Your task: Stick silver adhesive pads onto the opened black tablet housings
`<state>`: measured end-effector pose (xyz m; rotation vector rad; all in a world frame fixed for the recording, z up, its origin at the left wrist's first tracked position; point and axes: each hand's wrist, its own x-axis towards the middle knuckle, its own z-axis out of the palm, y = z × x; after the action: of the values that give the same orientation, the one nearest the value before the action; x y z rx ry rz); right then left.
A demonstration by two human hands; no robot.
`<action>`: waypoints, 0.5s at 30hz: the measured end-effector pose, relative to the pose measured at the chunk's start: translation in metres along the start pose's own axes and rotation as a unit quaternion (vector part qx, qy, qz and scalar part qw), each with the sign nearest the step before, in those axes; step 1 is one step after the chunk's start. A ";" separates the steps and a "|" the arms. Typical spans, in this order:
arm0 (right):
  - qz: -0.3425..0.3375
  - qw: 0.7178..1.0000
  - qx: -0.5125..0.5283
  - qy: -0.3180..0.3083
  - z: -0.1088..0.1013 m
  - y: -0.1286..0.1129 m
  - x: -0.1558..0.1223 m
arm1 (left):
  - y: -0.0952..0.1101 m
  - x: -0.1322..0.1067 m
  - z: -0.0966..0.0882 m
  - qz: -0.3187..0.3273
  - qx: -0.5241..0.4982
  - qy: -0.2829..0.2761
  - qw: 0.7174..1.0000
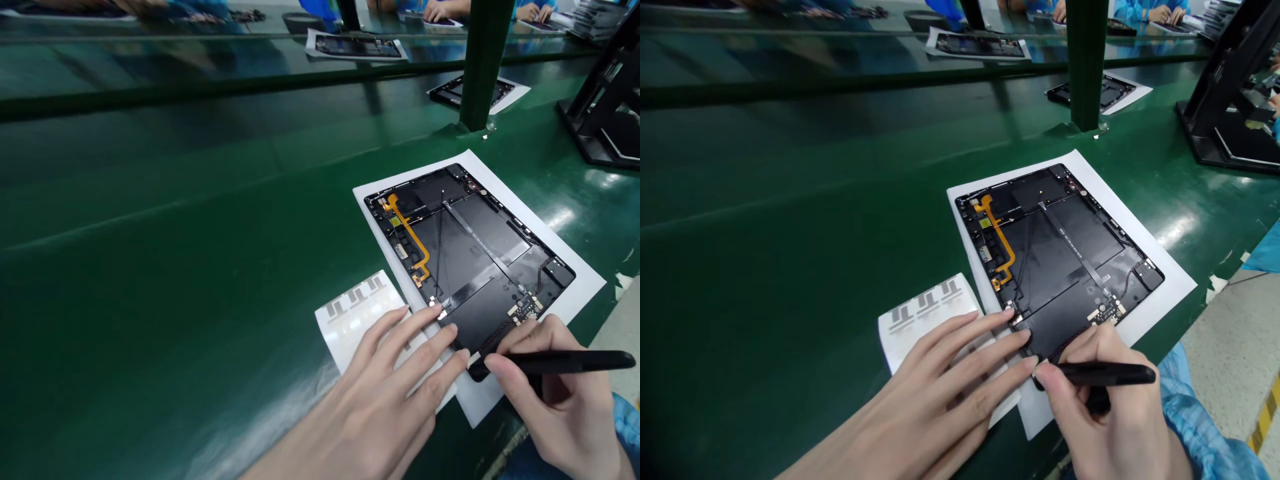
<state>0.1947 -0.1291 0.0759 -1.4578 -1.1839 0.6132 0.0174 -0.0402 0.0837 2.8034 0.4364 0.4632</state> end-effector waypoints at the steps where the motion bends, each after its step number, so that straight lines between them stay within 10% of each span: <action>1: 0.000 1.000 0.005 0.002 0.000 0.000 -0.001 | 0.000 0.000 0.000 0.001 -0.001 0.000 1.000; 15: -0.031 0.999 -0.006 -0.015 -0.005 0.000 0.004 | 0.001 -0.001 0.001 0.006 -0.014 0.004 1.000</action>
<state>0.2002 -0.1277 0.0781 -1.4206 -1.2530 0.5884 0.0173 -0.0419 0.0831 2.7788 0.4123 0.4805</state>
